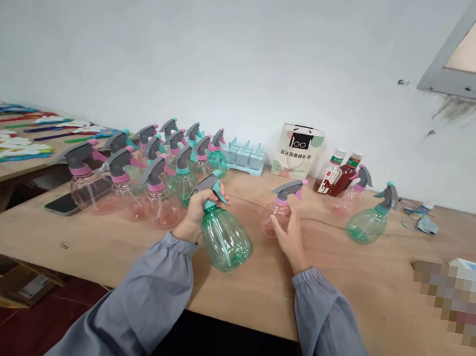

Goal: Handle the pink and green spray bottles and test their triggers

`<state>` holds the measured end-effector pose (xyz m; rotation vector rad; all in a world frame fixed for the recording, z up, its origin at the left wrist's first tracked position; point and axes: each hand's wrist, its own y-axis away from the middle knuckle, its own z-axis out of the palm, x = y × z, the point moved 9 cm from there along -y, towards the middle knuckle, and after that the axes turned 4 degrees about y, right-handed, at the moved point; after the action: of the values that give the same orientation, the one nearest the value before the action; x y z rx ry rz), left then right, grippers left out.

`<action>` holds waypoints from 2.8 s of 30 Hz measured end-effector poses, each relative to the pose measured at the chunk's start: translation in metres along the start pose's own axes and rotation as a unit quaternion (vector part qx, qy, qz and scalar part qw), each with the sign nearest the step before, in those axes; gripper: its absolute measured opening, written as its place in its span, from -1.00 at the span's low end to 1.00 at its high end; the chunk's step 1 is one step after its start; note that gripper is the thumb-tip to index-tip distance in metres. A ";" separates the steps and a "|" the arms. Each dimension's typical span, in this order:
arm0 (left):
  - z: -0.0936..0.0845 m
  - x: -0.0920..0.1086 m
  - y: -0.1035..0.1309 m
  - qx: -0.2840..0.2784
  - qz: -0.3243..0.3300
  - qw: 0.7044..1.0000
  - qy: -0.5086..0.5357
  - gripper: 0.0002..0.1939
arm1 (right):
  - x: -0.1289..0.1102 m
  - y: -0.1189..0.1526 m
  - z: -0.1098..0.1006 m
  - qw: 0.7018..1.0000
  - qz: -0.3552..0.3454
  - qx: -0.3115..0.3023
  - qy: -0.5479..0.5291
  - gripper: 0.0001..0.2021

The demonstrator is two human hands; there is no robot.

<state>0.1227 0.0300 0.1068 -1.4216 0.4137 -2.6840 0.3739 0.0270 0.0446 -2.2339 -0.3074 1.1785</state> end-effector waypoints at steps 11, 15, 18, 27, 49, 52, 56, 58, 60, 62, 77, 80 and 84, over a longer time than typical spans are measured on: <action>0.004 0.006 0.003 -0.001 0.036 0.999 -0.026 -0.86 | -0.015 0.005 0.006 1.000 -0.007 -0.010 -0.019 -0.30; 0.006 0.018 0.009 -0.010 0.088 0.993 -0.081 -0.90 | -0.013 0.005 0.008 0.999 0.005 -0.017 -0.026 -0.30; 0.003 0.035 0.014 0.013 0.162 0.970 -0.181 -0.79 | -0.014 0.005 0.008 0.999 0.003 -0.021 -0.032 -0.31; -0.017 0.024 -0.015 0.070 0.188 0.936 -0.288 -0.77 | -0.014 0.006 0.007 0.999 0.014 -0.016 -0.041 -0.31; -0.062 -0.027 -0.095 0.086 0.050 0.857 -0.506 -0.26 | -0.022 0.010 0.012 0.998 0.018 -0.043 -0.045 -0.33; -0.065 -0.036 -0.133 0.085 0.005 0.870 -0.486 -0.25 | -0.025 0.013 0.014 0.997 0.030 -0.054 -0.047 -0.34; -0.066 -0.042 -0.164 0.090 0.003 0.876 -0.473 -0.33 | -0.033 0.015 0.019 0.996 0.020 -0.068 -0.049 -0.38; -0.068 -0.045 -0.174 0.099 0.003 0.878 -0.468 -0.37 | -0.038 0.014 0.023 0.996 0.012 -0.078 -0.050 -0.39; -0.069 -0.045 -0.182 0.112 0.004 0.879 -0.464 -0.41 | -0.043 0.014 0.025 0.995 0.004 -0.086 -0.047 -0.40; -0.068 -0.042 -0.186 0.126 0.012 0.879 -0.459 -0.43 | -0.046 0.014 0.027 0.994 -0.002 -0.094 -0.046 -0.40; 0.051 -0.029 -0.019 -0.241 0.068 0.916 -0.313 -0.28 | -0.049 0.022 0.042 0.990 -0.022 -0.096 -0.099 -0.33; 0.064 -0.017 0.008 -0.248 0.079 0.910 -0.323 -0.12 | -0.062 0.027 0.051 0.983 -0.047 -0.140 -0.113 -0.36; 0.058 -0.015 0.012 -0.228 0.072 0.919 -0.313 -0.35 | -0.076 0.033 0.057 0.970 -0.076 -0.213 -0.092 -0.36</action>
<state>0.1778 0.0094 0.1221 -2.1477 1.0612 -1.9242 0.2814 -0.0118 0.0514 -2.4035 -0.8614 1.3350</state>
